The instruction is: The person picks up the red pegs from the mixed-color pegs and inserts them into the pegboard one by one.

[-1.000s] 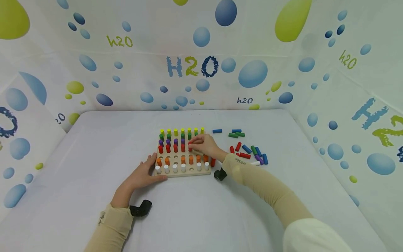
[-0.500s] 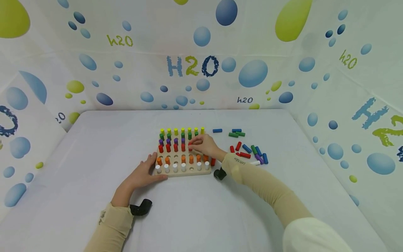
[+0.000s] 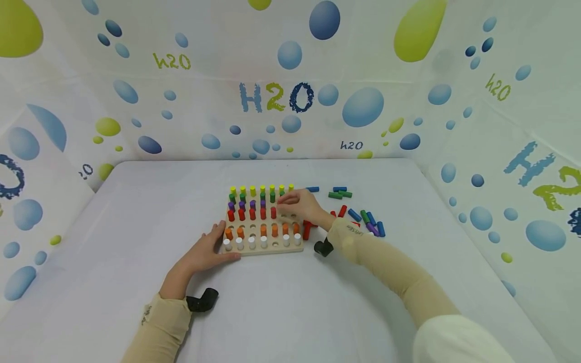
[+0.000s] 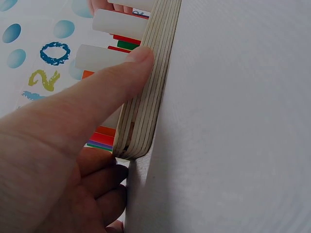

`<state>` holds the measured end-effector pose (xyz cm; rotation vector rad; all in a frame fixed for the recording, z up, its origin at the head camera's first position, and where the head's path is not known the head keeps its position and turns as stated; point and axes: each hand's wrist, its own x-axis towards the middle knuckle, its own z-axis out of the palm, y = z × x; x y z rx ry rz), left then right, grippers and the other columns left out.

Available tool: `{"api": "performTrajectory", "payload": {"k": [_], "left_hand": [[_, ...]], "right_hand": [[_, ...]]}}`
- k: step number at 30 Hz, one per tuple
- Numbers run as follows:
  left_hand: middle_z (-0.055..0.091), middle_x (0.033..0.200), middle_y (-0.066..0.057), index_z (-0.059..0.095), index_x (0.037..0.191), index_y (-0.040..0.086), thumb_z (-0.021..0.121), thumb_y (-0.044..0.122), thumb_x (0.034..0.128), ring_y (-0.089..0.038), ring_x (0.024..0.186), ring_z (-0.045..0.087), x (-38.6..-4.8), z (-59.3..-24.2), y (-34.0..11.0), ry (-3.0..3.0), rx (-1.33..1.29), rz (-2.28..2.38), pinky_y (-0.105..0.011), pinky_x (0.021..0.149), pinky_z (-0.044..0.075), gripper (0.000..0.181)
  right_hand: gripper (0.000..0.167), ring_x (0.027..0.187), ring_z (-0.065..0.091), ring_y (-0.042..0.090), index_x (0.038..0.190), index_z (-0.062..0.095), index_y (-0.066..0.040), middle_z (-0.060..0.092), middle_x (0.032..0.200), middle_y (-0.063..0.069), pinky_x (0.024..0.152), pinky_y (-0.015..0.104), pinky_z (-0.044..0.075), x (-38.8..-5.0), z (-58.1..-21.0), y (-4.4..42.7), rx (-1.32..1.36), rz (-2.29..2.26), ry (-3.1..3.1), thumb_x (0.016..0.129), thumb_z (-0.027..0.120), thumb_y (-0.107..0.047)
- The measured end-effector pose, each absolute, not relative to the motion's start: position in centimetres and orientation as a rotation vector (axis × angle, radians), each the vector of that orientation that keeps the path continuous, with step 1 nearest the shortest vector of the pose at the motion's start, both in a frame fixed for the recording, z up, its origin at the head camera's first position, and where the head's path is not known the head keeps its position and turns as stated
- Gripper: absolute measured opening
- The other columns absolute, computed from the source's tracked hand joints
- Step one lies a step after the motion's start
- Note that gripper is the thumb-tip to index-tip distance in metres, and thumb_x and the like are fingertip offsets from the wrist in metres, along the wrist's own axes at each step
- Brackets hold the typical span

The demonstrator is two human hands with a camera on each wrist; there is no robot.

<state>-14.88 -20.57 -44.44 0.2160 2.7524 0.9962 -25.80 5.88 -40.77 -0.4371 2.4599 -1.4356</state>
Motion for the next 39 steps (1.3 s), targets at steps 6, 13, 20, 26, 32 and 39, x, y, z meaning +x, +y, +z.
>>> {"api": "performTrajectory", "payload": {"k": [6,13,20,26,32,39], "left_hand": [[0.009,0.149,-0.024,0.010,0.145,-0.002,0.071,0.050,0.0733,-0.041,0.136,0.004,-14.8,-44.2,-20.6,2.742,0.203,1.001,-0.057,0.107,0.004,0.107],[0.010,0.149,-0.024,0.010,0.145,-0.003,0.070,0.050,0.0735,-0.041,0.136,0.004,-14.8,-44.5,-20.6,2.743,0.214,0.999,-0.055,0.108,0.004,0.107],[0.008,0.149,-0.023,0.010,0.145,-0.002,0.070,0.052,0.0732,-0.040,0.136,0.004,-14.8,-44.5,-20.7,2.742,0.194,0.994,-0.055,0.108,0.004,0.108],[0.008,0.149,-0.023,0.010,0.145,-0.002,0.070,0.051,0.0733,-0.040,0.136,0.003,-14.8,-44.5,-20.6,2.742,0.198,0.996,-0.055,0.108,0.004,0.108],[0.010,0.149,-0.024,0.011,0.144,-0.003,0.071,0.049,0.0737,-0.040,0.136,0.004,-14.8,-44.4,-20.6,2.756,0.220,1.000,-0.054,0.109,0.003,0.106],[0.010,0.149,-0.024,0.011,0.144,-0.003,0.071,0.049,0.0734,-0.041,0.136,0.005,-14.9,-44.5,-20.5,2.759,0.220,0.998,-0.055,0.108,0.004,0.107]], "right_hand": [[0.023,0.091,0.063,0.015,0.102,0.068,-0.008,0.069,0.096,0.003,0.080,0.027,0.052,-25.8,-40.6,7.4,-0.453,-1.435,2.450,0.083,0.068,-0.020],[0.025,0.093,0.063,0.016,0.105,0.067,-0.009,0.067,0.100,0.004,0.081,0.028,0.052,-25.8,-40.9,9.3,-0.461,-1.385,2.489,0.084,0.068,-0.022],[0.022,0.091,0.063,0.016,0.101,0.067,-0.009,0.067,0.099,0.004,0.079,0.027,0.053,-25.8,-41.2,10.6,-0.441,-1.301,2.558,0.083,0.068,-0.021],[0.023,0.087,0.063,0.017,0.099,0.067,-0.006,0.068,0.095,0.005,0.077,0.027,0.053,-25.6,-41.0,11.1,-0.454,-1.164,2.631,0.081,0.071,-0.019],[0.021,0.084,0.063,0.017,0.097,0.068,-0.004,0.068,0.093,0.006,0.076,0.027,0.053,-25.5,-40.7,11.1,-0.501,-1.021,2.643,0.080,0.071,-0.016],[0.019,0.076,0.062,0.014,0.094,0.068,-0.004,0.067,0.088,0.005,0.069,0.023,0.053,-25.4,-40.6,10.7,-0.483,-0.879,2.632,0.079,0.072,-0.014]]}}
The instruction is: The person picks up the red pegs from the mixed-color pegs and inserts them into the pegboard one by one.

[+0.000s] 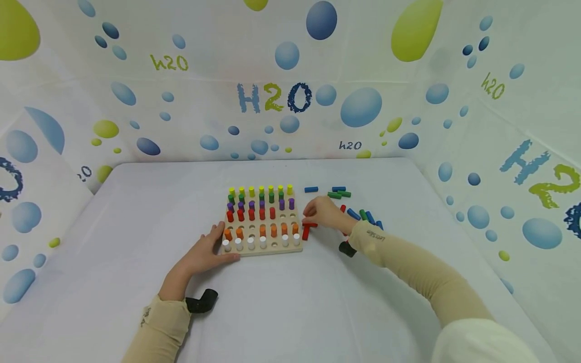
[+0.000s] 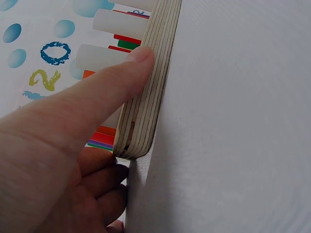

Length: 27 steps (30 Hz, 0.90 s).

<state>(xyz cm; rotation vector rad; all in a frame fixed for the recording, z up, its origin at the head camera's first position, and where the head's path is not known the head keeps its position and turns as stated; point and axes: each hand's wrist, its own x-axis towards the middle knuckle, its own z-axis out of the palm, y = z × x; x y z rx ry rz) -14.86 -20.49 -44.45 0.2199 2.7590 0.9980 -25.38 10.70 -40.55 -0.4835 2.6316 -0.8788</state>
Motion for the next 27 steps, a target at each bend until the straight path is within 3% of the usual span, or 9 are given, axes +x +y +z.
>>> {"api": "performTrajectory", "payload": {"k": [17,27], "left_hand": [[0.009,0.149,-0.023,0.011,0.145,-0.002,0.070,0.052,0.0729,-0.041,0.135,0.005,-14.9,-44.5,-20.5,2.749,0.207,0.994,-0.056,0.108,0.004,0.108],[0.010,0.149,-0.024,0.011,0.144,-0.004,0.070,0.050,0.0738,-0.040,0.136,0.005,-14.9,-44.4,-20.5,2.759,0.236,0.990,-0.054,0.109,0.004,0.107]], "right_hand": [[0.013,0.064,0.054,0.014,0.085,0.067,-0.003,0.060,0.071,0.002,0.057,0.020,0.048,-24.9,-40.9,8.9,-0.643,-0.377,2.770,0.081,0.070,-0.015],[0.010,0.064,0.054,0.015,0.088,0.063,-0.002,0.058,0.071,0.003,0.057,0.020,0.047,-24.5,-40.7,7.8,-0.633,-0.204,2.785,0.085,0.065,-0.012]]}}
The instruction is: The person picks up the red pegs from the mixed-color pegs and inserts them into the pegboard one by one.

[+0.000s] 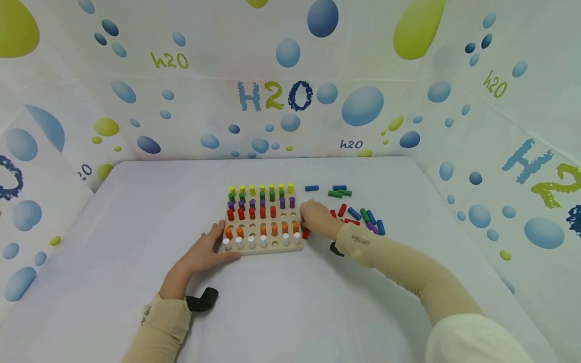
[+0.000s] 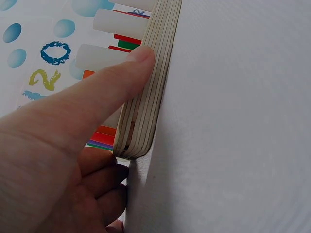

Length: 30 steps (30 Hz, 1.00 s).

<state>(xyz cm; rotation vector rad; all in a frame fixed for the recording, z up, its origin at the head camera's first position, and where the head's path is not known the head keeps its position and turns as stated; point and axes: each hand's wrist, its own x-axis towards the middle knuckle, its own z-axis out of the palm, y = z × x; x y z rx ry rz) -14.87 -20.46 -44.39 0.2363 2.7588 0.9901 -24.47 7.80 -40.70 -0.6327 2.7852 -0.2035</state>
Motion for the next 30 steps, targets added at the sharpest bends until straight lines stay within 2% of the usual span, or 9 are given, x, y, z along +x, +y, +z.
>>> {"api": "performTrajectory", "payload": {"k": [12,22,30], "left_hand": [[0.007,0.149,-0.024,0.009,0.145,-0.001,0.068,0.054,0.0730,-0.041,0.136,0.004,-14.9,-44.6,-20.5,2.736,0.186,0.981,-0.056,0.108,0.004,0.109],[0.006,0.149,-0.023,0.008,0.146,0.000,0.068,0.055,0.0735,-0.041,0.136,0.003,-14.9,-44.5,-20.5,2.735,0.180,0.970,-0.056,0.108,0.004,0.108],[0.006,0.150,-0.023,0.008,0.146,0.000,0.068,0.053,0.0744,-0.041,0.136,0.002,-14.8,-44.2,-20.4,2.727,0.181,0.979,-0.058,0.107,0.004,0.107]], "right_hand": [[0.010,0.064,0.054,0.014,0.083,0.067,-0.004,0.061,0.073,0.002,0.057,0.019,0.047,-24.8,-40.8,8.9,-0.647,-0.398,2.797,0.081,0.070,-0.014],[0.014,0.073,0.058,0.015,0.092,0.069,-0.005,0.066,0.083,0.003,0.068,0.022,0.052,-25.4,-40.6,9.8,-0.494,-0.771,2.766,0.082,0.069,-0.015],[0.019,0.075,0.063,0.014,0.095,0.069,-0.004,0.068,0.089,0.005,0.068,0.025,0.054,-26.0,-40.7,10.6,-0.452,-1.066,2.771,0.081,0.070,-0.017]]}}
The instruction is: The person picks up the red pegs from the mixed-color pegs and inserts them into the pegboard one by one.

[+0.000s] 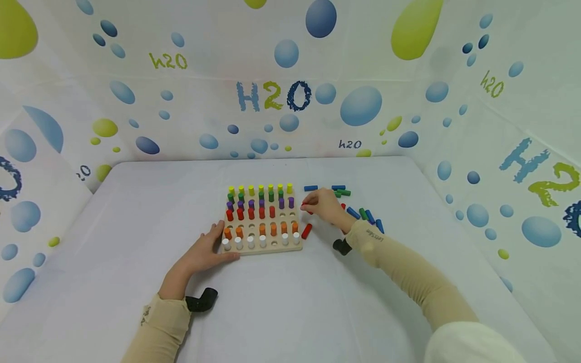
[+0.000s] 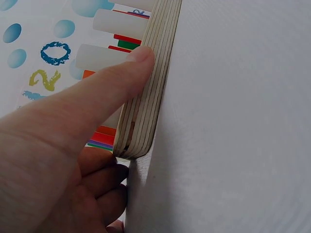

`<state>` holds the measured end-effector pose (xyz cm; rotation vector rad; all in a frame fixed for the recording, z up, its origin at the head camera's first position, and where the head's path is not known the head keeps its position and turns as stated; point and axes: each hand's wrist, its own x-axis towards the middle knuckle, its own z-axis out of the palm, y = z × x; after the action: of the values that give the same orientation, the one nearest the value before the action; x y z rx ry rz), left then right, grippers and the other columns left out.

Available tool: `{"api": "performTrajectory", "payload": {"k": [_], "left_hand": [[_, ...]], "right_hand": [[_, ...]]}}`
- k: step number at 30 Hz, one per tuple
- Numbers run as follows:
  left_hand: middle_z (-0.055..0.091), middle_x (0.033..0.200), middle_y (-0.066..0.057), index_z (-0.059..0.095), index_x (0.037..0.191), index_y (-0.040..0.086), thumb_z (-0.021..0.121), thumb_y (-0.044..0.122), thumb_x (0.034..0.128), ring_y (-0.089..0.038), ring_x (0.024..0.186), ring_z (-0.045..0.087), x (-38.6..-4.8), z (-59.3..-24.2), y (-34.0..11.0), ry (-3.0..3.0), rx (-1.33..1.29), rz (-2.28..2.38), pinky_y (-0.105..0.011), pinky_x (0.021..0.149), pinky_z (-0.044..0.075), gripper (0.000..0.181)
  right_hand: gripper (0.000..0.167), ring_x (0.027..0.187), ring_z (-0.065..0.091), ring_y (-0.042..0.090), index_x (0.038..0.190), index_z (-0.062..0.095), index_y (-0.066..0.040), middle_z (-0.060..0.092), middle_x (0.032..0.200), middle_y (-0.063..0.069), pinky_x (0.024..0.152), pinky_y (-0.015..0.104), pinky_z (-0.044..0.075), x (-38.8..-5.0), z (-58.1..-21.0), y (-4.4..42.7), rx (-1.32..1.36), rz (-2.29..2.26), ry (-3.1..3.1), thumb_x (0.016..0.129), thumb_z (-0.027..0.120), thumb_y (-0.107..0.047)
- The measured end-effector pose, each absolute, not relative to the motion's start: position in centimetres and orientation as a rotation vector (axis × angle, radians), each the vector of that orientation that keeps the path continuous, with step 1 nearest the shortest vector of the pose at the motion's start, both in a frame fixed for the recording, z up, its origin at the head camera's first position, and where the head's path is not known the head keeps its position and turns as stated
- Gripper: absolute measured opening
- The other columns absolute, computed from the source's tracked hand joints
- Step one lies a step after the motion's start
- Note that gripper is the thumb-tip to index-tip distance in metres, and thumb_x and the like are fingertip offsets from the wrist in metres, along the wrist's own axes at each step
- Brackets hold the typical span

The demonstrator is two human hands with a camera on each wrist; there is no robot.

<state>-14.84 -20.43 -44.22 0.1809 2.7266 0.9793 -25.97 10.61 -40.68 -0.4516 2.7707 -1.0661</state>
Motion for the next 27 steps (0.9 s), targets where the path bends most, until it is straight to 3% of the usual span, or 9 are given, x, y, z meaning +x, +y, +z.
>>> {"api": "performTrajectory", "payload": {"k": [8,27], "left_hand": [[0.005,0.149,-0.023,0.007,0.146,0.000,0.068,0.054,0.0744,-0.042,0.135,0.002,-14.8,-44.3,-20.5,2.728,0.180,0.978,-0.058,0.107,0.004,0.107],[0.007,0.149,-0.023,0.008,0.145,-0.001,0.069,0.051,0.0745,-0.040,0.136,0.003,-14.8,-44.4,-20.4,2.739,0.182,0.981,-0.056,0.108,0.003,0.107]], "right_hand": [[0.022,0.086,0.064,0.018,0.098,0.070,-0.008,0.070,0.092,0.006,0.081,0.033,0.052,-26.1,-40.1,10.8,-0.273,-1.329,2.742,0.082,0.069,-0.024],[0.026,0.093,0.063,0.018,0.102,0.067,-0.007,0.067,0.101,0.007,0.085,0.030,0.050,-25.7,-40.8,9.2,-0.166,-1.689,2.465,0.082,0.070,-0.024]]}}
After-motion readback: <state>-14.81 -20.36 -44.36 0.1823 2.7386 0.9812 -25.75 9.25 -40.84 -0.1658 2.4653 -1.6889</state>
